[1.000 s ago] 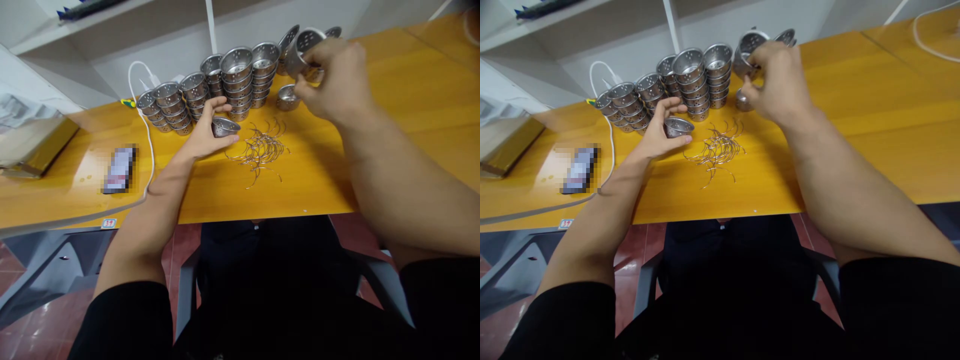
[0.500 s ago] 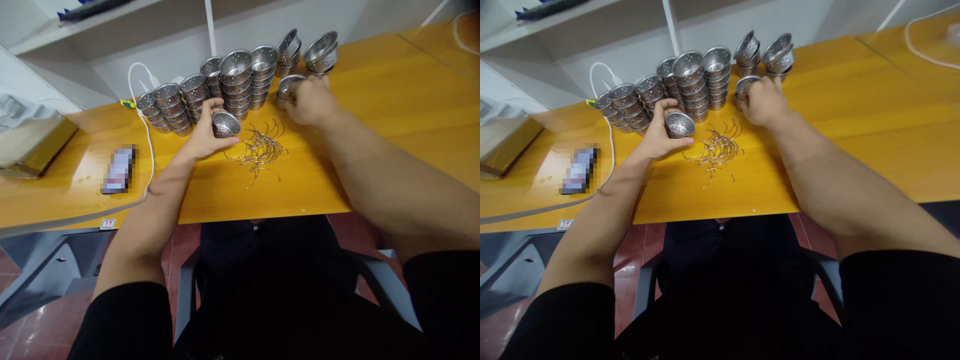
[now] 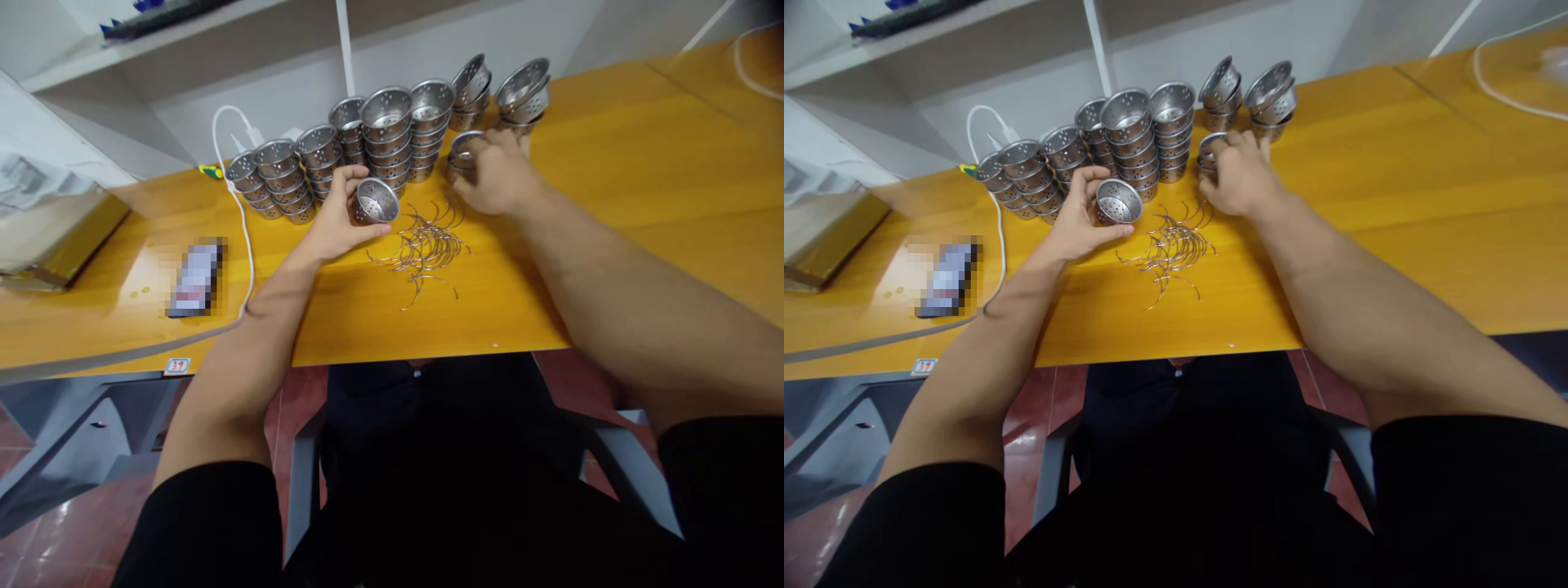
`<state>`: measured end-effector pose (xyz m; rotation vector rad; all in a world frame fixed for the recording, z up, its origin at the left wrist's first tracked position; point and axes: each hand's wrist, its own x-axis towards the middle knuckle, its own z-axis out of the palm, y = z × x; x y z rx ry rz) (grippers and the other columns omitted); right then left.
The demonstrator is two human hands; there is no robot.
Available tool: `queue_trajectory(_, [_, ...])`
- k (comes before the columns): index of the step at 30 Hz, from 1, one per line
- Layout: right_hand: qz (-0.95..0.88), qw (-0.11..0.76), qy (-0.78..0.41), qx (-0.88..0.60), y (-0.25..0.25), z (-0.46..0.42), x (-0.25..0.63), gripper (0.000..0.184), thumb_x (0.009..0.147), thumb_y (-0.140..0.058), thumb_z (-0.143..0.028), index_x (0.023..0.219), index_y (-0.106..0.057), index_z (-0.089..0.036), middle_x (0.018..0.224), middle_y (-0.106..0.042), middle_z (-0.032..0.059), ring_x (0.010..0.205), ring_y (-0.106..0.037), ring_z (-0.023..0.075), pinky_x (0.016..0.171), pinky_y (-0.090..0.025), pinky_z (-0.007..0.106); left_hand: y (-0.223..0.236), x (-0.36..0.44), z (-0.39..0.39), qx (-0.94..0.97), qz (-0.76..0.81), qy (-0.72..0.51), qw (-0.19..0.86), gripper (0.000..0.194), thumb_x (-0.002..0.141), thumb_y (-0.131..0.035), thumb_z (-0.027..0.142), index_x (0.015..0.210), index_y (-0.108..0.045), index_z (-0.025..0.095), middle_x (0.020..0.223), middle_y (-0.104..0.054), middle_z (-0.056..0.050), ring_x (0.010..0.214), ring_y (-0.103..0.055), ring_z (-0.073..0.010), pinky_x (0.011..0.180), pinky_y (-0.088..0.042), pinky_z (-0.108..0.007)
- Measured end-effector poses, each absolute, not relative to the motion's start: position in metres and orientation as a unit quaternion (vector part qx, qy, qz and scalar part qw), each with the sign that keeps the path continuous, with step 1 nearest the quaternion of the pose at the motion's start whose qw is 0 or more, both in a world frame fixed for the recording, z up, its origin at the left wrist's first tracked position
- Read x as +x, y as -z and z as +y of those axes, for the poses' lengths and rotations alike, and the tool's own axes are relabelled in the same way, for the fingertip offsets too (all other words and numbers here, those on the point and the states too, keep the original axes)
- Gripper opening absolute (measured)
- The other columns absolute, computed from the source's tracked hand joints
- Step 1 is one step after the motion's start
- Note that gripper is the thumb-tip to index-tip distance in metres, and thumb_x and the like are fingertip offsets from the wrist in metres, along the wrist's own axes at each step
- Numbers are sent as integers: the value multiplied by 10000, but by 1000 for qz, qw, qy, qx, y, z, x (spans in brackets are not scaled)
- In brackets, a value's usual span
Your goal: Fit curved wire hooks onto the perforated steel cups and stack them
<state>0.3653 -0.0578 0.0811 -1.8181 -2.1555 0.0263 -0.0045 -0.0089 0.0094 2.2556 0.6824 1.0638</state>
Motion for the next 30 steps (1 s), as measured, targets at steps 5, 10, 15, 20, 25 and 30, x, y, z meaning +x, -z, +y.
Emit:
queue_trajectory(5, [-810, 314, 2, -495, -95, -85, 353, 476, 1249, -583, -358, 1667, -801, -294, 1732, -724, 227, 1634, -606, 414, 1457, -462, 620, -21, 2, -24, 829, 245, -394, 313, 1279, 790, -1022, 1122, 1681, -583, 315, 1629, -773, -151, 1474, -890, -381, 1285, -742, -609])
queue_trajectory(10, [-900, 286, -112, -310, -89, -107, 315, 324, 1198, -697, -400, 1445, -887, -311, 1595, -747, 151, 1525, -704, 438, 1367, -608, 679, -34, 6, -35, 821, 262, -377, 341, 1188, 810, -998, 1130, 1618, -714, 307, 1583, -844, -106, 1459, -919, -359, 1299, -762, -608])
queue_trajectory(15, [-904, 290, -146, -277, -73, -101, 307, 242, 1235, -769, -482, 1101, -837, -292, 1509, -745, 148, 1529, -696, 458, 1387, -600, 719, -36, 5, -35, 816, 253, -369, 365, 1113, 790, -1032, 1108, 1508, -761, 302, 1438, -883, -66, 1335, -953, -317, 1192, -810, -553])
queue_trajectory(20, [-886, 319, -198, -273, -74, -96, 320, 488, 1227, -830, -797, 1171, -846, -313, 1504, -794, 145, 1462, -733, 455, 1381, -603, 726, -34, 3, -32, 820, 246, -361, 371, 1202, 697, -1107, 1080, 1559, -758, 318, 1461, -878, -64, 1340, -948, -326, 1185, -813, -568])
queue_trajectory(25, [-854, 355, -239, -295, -70, -90, 320, 656, 1123, -846, -1014, 1082, -828, -360, 1393, -858, 119, 1385, -755, 451, 1357, -621, 715, -31, 1, -27, 829, 254, -343, 361, 1308, 656, -1124, 1082, 1641, -718, 323, 1573, -860, -104, 1430, -923, -379, 1291, -774, -636])
queue_trajectory(30, [-855, 336, -237, -316, -73, -92, 317, 581, 1089, -937, -924, 1035, -843, -353, 1297, -872, 114, 1310, -792, 470, 1290, -651, 742, -35, 1, -30, 849, 246, -335, 325, 1361, 690, -1099, 1091, 1721, -699, 299, 1757, -781, -166, 1633, -834, -434, 1344, -753, -639])
